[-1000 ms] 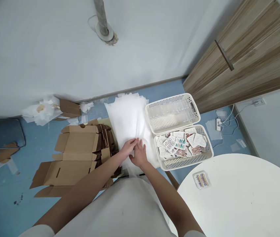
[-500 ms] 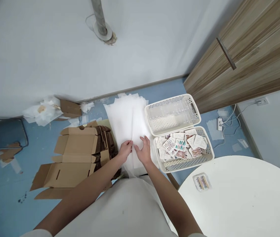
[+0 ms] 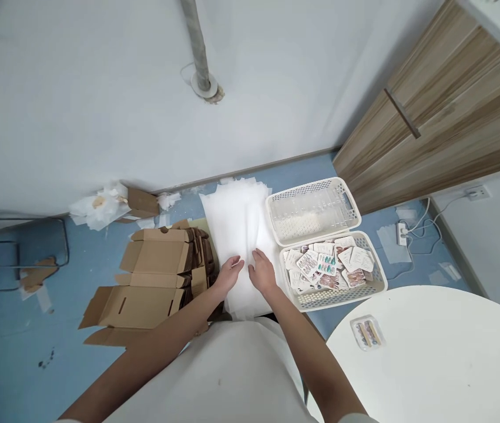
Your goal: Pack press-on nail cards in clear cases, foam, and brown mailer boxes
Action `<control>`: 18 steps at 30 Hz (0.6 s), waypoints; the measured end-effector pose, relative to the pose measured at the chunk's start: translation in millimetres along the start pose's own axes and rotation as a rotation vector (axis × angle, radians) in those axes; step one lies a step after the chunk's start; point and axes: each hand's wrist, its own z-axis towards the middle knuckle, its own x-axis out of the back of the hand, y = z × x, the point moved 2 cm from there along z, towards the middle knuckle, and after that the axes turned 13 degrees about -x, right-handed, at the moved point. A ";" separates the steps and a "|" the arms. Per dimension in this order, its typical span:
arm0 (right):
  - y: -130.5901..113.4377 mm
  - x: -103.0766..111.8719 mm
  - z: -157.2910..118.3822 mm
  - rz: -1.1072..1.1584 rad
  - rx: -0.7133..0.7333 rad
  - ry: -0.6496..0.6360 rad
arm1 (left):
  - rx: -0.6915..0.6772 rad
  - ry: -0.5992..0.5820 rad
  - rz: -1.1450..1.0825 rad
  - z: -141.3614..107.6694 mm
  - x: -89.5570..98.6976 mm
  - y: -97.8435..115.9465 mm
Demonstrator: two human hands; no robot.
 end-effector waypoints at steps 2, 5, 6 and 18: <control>-9.6 5.2 -9.5 -0.035 0.071 0.031 | -0.022 -0.010 0.022 -2.4 4.4 3.0; -24.0 13.8 -29.2 -0.052 0.168 0.085 | -0.045 -0.029 0.054 -6.8 10.9 5.1; -27.5 16.6 -37.0 -0.052 0.195 0.105 | -0.060 -0.043 0.057 -8.7 12.4 5.4; -1.2 44.9 -174.9 0.036 0.109 0.640 | -0.245 -0.187 0.144 -58.0 -2.4 -8.9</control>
